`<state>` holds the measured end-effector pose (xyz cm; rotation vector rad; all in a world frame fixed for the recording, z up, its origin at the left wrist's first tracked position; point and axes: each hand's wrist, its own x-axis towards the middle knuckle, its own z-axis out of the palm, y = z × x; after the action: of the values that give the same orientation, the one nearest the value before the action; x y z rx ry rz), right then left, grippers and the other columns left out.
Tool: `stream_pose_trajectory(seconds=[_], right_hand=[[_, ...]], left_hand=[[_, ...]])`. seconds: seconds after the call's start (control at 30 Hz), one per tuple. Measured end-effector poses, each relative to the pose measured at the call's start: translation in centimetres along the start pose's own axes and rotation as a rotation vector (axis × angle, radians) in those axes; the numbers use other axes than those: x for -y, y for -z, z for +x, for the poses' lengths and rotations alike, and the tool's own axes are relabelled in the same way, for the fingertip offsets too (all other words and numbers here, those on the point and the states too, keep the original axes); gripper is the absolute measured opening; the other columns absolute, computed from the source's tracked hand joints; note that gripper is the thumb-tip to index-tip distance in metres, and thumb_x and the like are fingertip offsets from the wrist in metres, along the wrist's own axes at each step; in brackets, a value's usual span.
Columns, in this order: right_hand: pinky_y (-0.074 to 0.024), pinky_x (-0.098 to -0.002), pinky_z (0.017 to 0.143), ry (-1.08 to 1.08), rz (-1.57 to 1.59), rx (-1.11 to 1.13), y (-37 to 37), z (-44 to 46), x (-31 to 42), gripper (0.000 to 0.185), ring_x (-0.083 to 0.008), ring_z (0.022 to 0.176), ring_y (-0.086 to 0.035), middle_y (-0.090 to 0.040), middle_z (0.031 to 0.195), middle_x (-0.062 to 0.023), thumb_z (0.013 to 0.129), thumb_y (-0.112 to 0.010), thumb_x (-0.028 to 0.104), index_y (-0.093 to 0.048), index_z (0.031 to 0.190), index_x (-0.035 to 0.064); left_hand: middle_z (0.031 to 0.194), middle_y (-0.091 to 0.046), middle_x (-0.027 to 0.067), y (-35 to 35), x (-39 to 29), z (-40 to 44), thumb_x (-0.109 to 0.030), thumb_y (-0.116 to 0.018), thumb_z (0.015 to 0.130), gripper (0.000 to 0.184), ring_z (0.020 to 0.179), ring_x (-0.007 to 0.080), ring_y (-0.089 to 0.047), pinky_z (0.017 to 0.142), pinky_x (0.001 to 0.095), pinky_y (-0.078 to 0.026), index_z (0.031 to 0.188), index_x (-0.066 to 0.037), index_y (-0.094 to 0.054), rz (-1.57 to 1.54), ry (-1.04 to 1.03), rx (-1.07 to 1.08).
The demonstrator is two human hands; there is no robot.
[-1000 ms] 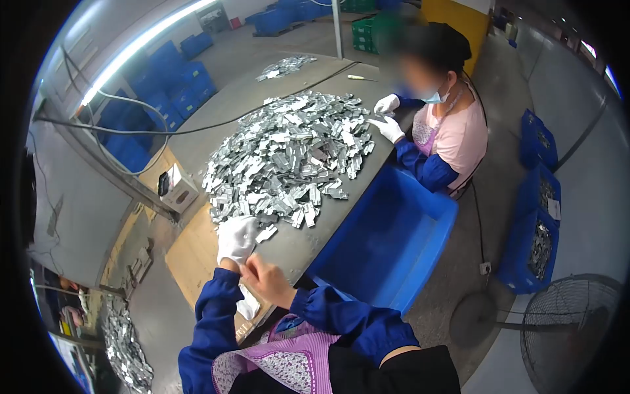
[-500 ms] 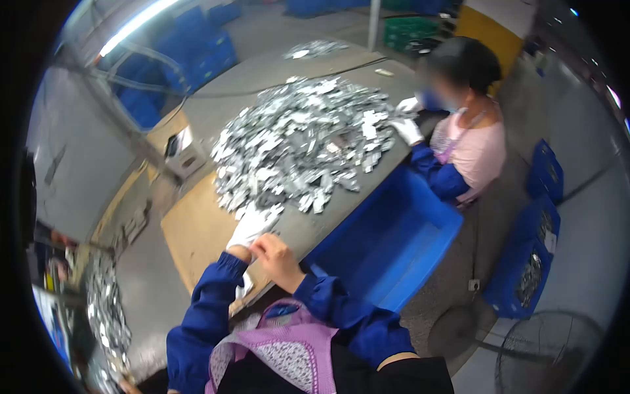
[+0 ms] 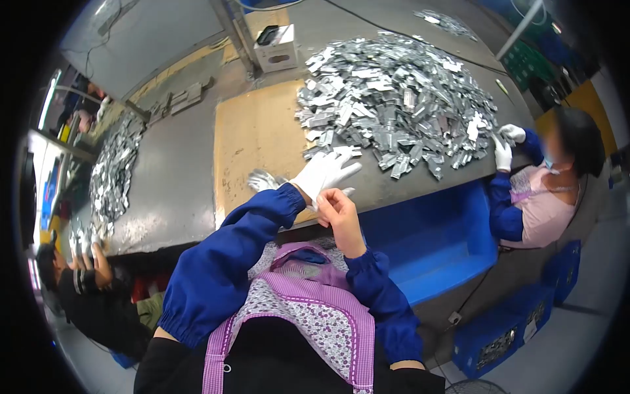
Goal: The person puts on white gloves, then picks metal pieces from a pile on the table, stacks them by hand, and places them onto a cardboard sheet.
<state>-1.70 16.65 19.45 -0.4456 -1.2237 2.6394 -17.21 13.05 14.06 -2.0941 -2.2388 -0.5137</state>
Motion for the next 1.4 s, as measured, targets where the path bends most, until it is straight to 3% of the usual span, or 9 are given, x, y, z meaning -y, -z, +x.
stream_pose_trajectory(seconds=[0.07,0.17,0.33,0.47,0.9,1.0,1.17,1.3,1.4], right_hand=[[-0.0344,-0.0227,0.051,0.135,-0.412,-0.107,-0.7,0.3,-0.8,0.012,-0.0067,0.056,-0.042,-0.049,0.068,0.0007,0.084,-0.061,0.006,-0.049,0.081,0.0043],[-0.0353,-0.0234,0.048,0.519,-0.999,-0.270,-0.1,0.4,-3.1,0.019,-0.0036,0.056,-0.039,-0.045,0.059,-0.0012,0.075,-0.063,0.000,-0.045,0.078,0.0030],[-0.0408,-0.0347,0.047,1.020,-1.252,0.146,-3.6,-1.2,-1.7,0.022,-0.0278,0.050,-0.051,-0.049,0.059,-0.0089,0.064,-0.067,-0.004,-0.049,0.072,0.0060],[-0.0458,-0.0308,0.049,0.997,-1.291,0.440,-5.4,-2.2,-1.6,0.019,-0.0223,0.054,-0.056,-0.054,0.065,-0.0074,0.068,-0.067,-0.005,-0.053,0.076,0.0044],[-0.0490,-0.0251,0.055,0.423,-1.076,0.342,-5.2,-2.5,-6.6,0.013,-0.0140,0.059,-0.062,-0.061,0.071,-0.0085,0.080,-0.067,0.004,-0.057,0.088,0.0018],[-0.0497,-0.0255,0.061,0.218,-0.983,0.175,-4.6,-2.0,-7.1,0.015,-0.0137,0.067,-0.063,-0.063,0.080,-0.0097,0.085,-0.062,0.005,-0.053,0.096,0.0000],[-0.0498,-0.0286,0.071,-0.012,-0.760,0.103,-3.5,-1.0,-8.9,0.022,-0.0180,0.079,-0.063,-0.064,0.090,-0.0122,0.089,-0.058,0.011,-0.053,0.105,-0.0022],[-0.0430,-0.0394,0.087,-0.079,-1.202,0.421,-2.0,-1.4,-10.1,0.031,-0.0347,0.098,-0.054,-0.060,0.099,-0.0178,0.084,-0.062,0.022,-0.058,0.104,-0.0014],[-0.0435,-0.0397,0.087,-0.078,-1.221,0.180,0.9,-2.9,-9.3,0.028,-0.0357,0.098,-0.056,-0.062,0.101,-0.0193,0.084,-0.062,0.021,-0.061,0.101,-0.0015]], left_hand=[[0.136,-0.035,0.0286,1.2,-0.3,-0.8,-0.053,-0.072,0.054,0.095,0.124,0.0469,-0.035,0.099,0.0624,-0.027,0.135,-0.012,-0.043,0.081,0.171,0.129],[0.114,-0.054,0.0234,0.8,-2.6,-0.6,-0.048,-0.068,0.058,0.069,0.101,0.0395,-0.052,0.086,0.0562,-0.039,0.112,-0.006,-0.057,0.275,0.268,0.395],[0.077,-0.053,0.0117,-1.0,-6.8,-3.2,-0.033,-0.060,0.078,0.028,0.069,0.0272,-0.052,0.063,0.0398,-0.042,0.081,-0.005,-0.056,-0.081,0.170,-0.154],[0.075,-0.052,0.0103,5.1,-5.8,-6.3,-0.026,-0.058,0.079,0.020,0.071,0.0288,-0.053,0.063,0.0405,-0.042,0.076,-0.008,-0.053,-0.050,0.349,-0.429],[0.074,-0.054,0.0104,0.2,-2.1,-17.6,-0.009,-0.066,0.068,0.015,0.072,0.0315,-0.053,0.063,0.0427,-0.044,0.080,-0.006,-0.057,0.084,0.635,-0.197],[0.078,-0.057,0.0127,1.5,-1.7,-17.3,-0.004,-0.064,0.071,0.011,0.074,0.0324,-0.055,0.065,0.0386,-0.046,0.080,-0.006,-0.058,-0.128,0.709,-0.451],[0.086,-0.060,0.0019,4.4,-0.4,-17.2,-0.005,-0.060,0.085,0.012,0.084,0.0068,-0.053,0.074,0.0228,-0.044,0.097,-0.001,-0.059,-1.254,0.957,-0.661],[0.088,-0.064,0.0093,7.5,0.4,-18.5,-0.011,-0.061,0.085,0.019,0.082,0.0180,-0.061,0.077,0.0294,-0.047,0.101,-0.001,-0.059,-0.935,0.883,-0.457],[0.081,-0.062,0.0130,11.3,-1.9,-22.5,-0.018,-0.062,0.083,0.021,0.075,0.0316,-0.061,0.068,0.0400,-0.049,0.102,-0.011,-0.062,-0.293,0.848,-0.122]])
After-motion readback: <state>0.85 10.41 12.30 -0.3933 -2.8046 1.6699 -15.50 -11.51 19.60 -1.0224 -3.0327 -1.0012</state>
